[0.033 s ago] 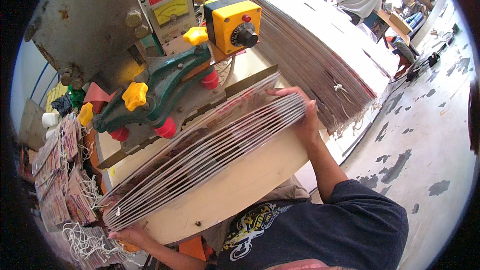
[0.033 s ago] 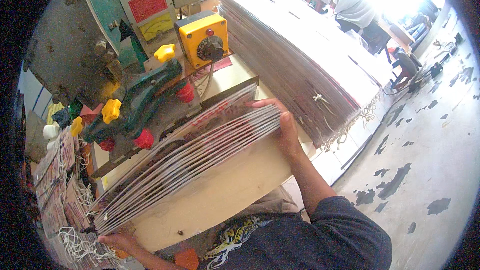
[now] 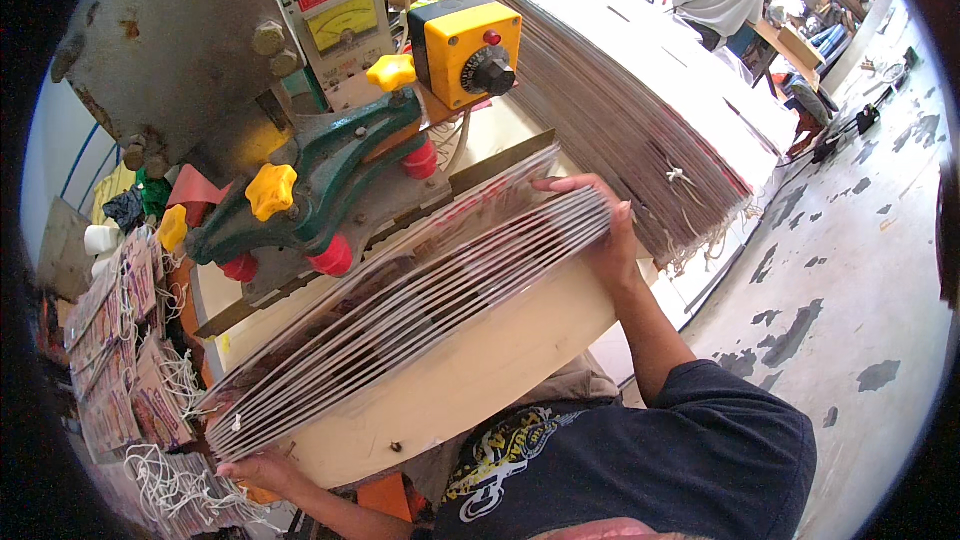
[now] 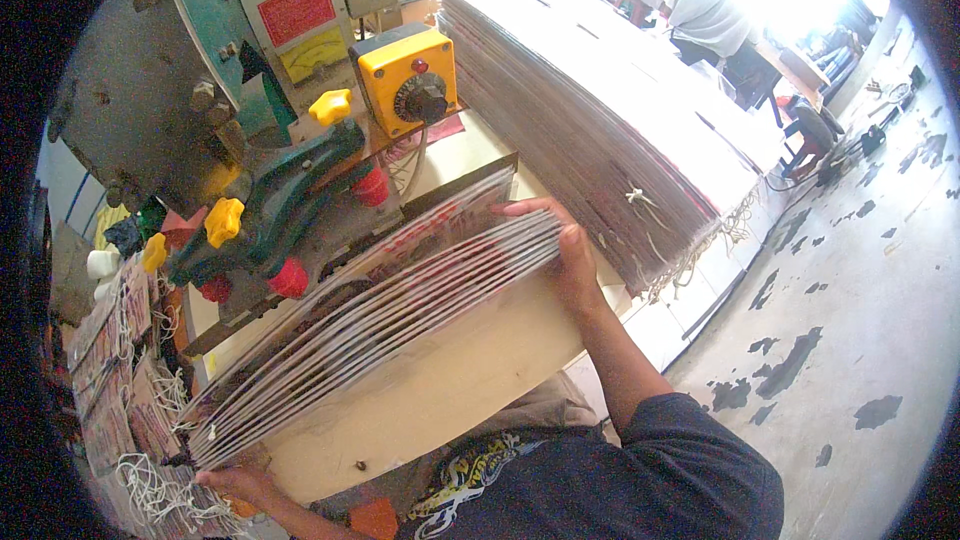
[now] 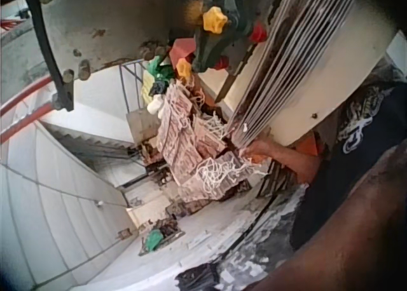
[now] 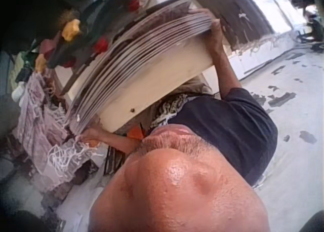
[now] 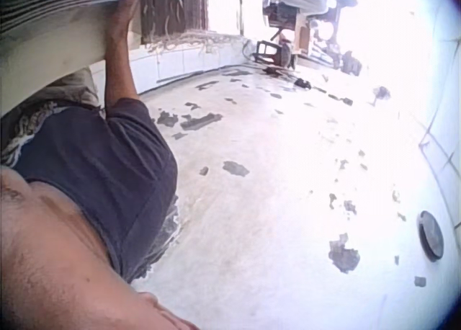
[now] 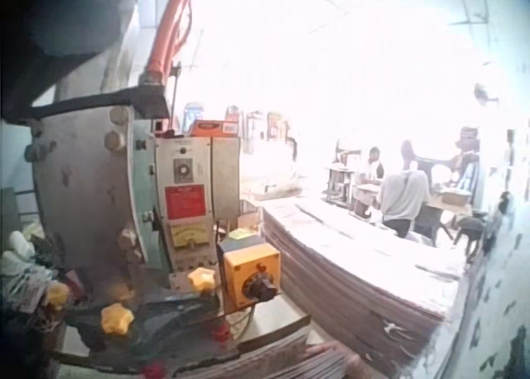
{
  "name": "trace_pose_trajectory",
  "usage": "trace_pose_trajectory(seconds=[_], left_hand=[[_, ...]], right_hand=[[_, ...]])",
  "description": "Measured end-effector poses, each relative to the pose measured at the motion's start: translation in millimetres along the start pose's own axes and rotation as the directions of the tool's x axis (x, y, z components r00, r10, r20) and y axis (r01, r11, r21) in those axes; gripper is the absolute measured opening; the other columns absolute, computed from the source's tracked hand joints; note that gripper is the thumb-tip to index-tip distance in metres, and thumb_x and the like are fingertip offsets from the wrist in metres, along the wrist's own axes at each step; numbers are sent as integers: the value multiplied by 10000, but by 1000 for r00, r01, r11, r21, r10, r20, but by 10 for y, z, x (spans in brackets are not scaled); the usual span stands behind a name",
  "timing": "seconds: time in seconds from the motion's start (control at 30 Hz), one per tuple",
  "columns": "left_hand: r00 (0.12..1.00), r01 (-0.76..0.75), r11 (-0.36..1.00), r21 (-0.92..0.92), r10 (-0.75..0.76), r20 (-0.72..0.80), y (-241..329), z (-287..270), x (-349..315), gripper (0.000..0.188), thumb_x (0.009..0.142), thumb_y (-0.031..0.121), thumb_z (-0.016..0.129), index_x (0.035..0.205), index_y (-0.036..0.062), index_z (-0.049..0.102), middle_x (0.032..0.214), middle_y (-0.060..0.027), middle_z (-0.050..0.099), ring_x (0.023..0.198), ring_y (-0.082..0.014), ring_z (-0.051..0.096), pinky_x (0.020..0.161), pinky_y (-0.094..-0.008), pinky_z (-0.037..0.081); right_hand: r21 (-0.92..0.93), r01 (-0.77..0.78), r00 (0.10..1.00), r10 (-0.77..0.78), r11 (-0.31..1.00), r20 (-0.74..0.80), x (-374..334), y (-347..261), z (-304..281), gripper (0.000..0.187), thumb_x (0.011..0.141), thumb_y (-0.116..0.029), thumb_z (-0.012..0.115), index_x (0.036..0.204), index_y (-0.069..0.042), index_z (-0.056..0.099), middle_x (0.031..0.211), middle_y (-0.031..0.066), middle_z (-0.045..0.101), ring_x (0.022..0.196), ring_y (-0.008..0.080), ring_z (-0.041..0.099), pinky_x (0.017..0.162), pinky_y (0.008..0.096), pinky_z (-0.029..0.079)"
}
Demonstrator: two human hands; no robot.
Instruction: The person organizes printed paper bags by hand, aligning them and stacking them on a nearby pile before placing a new sheet into the machine's workspace.
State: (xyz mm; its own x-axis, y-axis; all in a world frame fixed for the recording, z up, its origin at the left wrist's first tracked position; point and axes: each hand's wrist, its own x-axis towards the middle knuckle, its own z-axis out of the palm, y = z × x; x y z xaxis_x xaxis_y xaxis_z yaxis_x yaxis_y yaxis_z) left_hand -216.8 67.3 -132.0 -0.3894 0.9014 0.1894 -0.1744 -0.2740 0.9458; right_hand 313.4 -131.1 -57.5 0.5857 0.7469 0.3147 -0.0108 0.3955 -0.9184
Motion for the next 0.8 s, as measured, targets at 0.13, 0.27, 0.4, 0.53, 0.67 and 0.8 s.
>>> trace_pose_trajectory(seconds=[0.13, 0.27, 0.4, 0.53, 0.67, 0.8], left_hand=[[990, 15, 993, 119, 2, -140, 106, 213, -148, 1077, 857, 865, 382, 1470, -21, 391, 1477, -213, 453, 1321, -371, 484, 1083, -522, 449], [995, 21, 989, 146, -5, -105, 147, 228, -204, 1047, 892, 848, 312, 1476, -19, 372, 1498, -194, 436, 1352, -365, 450, 1097, -514, 430], [995, 31, 997, 66, -25, -97, -12, -5, -68, 1029, 913, 830, 270, 1478, -26, 355, 1506, -183, 430, 1350, -354, 444, 1089, -508, 423], [993, 8, 987, 159, 11, -118, -16, -1, -82, 976, 954, 783, 230, 1472, -34, 357, 1501, -183, 436, 1328, -348, 456, 1089, -501, 414], [999, -19, 960, 281, 27, -22, 0, -84, -57, 1018, 940, 784, 317, 1459, -91, 308, 1517, -227, 389, 1357, -321, 434, 1140, -465, 369], [996, -31, 990, 138, 42, -76, 83, 146, -119, 918, 983, 729, 305, 1463, -52, 348, 1514, -204, 404, 1358, -350, 430, 1132, -500, 381]], right_hand=[[-59, 27, 1000, -26, 998, 4, -5, 2, -37, 1062, 801, -889, 464, 1319, 36, 526, 1323, 190, 604, 1167, 251, 610, 1031, 397, 464], [-90, -12, 1000, 11, 996, -18, -19, 26, -52, 1188, 697, -955, 496, 1347, 41, 514, 1327, 186, 602, 1237, 266, 569, 1080, 407, 420], [-108, -19, 1000, 18, 994, -12, 17, 15, -57, 1226, 600, -942, 616, 1333, 37, 522, 1304, 178, 620, 1221, 258, 593, 1065, 402, 447], [-95, -13, 1000, 11, 995, -27, 19, 31, -51, 1203, 565, -902, 691, 1306, 33, 538, 1275, 169, 642, 1192, 255, 621, 1041, 396, 475], [-85, -32, 999, 29, 996, -27, 20, 32, -72, 1186, 568, -895, 688, 1291, 34, 545, 1258, 175, 653, 1174, 257, 635, 1036, 395, 484], [-69, -20, 1000, 19, 997, -19, 27, 30, -42, 1148, 583, -881, 690, 1264, 33, 552, 1233, 182, 664, 1148, 259, 651, 1021, 389, 499]])
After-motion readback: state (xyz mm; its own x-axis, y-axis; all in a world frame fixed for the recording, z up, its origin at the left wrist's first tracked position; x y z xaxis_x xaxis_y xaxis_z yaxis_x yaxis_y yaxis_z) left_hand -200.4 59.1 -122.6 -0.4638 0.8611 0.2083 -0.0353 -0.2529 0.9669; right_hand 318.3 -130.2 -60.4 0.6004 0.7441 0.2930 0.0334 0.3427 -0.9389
